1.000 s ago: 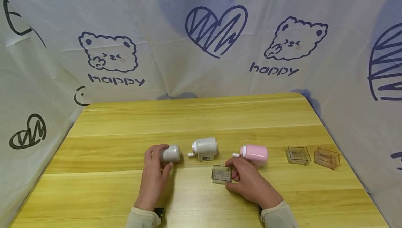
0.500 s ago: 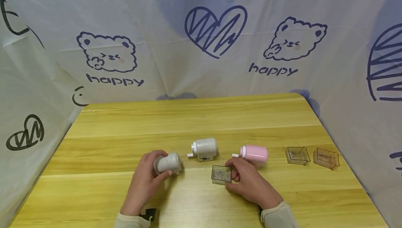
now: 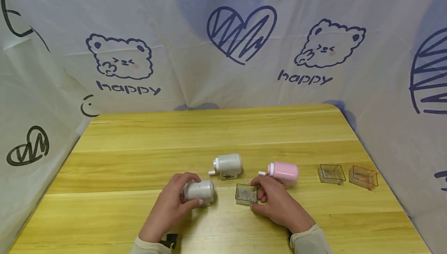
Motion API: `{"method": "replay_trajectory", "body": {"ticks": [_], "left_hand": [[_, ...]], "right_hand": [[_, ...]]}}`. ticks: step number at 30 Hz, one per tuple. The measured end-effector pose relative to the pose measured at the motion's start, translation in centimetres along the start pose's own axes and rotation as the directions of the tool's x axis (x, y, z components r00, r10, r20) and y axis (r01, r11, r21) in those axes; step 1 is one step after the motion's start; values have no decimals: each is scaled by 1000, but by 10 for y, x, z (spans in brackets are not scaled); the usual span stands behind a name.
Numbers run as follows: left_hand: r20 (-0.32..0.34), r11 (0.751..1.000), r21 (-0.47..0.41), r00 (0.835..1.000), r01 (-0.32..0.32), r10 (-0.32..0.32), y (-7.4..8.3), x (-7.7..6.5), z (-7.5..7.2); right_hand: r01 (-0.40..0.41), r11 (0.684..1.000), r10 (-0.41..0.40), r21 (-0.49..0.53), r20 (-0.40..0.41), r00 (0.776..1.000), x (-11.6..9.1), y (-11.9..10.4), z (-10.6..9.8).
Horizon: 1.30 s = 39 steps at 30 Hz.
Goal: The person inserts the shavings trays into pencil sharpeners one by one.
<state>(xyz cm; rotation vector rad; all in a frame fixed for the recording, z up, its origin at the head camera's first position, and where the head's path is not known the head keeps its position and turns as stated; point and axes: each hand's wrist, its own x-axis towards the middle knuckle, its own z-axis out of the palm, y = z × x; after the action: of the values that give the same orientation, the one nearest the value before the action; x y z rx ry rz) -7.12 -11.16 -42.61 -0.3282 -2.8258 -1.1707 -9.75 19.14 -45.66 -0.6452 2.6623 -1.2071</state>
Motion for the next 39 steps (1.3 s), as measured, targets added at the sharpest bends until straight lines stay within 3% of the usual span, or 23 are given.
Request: {"method": "replay_trajectory", "body": {"ticks": [10,17,27,39], "left_hand": [[33,999,-30,999,41,-40,0,1,1],[99,998,-63,995,4,3,-2,1,1],[133,993,-111,990,-37,52,-1,2,6],[185,994,-111,983,8,13,0,1,6]], "right_hand": [[5,1000,-5,8,8,1000,1,-1,1],[10,1000,-10,4,6,1000,2,-2,1],[30,999,-30,21,5,1000,1,-3,2],[49,998,-49,37,12,999,3,-7,6]]}}
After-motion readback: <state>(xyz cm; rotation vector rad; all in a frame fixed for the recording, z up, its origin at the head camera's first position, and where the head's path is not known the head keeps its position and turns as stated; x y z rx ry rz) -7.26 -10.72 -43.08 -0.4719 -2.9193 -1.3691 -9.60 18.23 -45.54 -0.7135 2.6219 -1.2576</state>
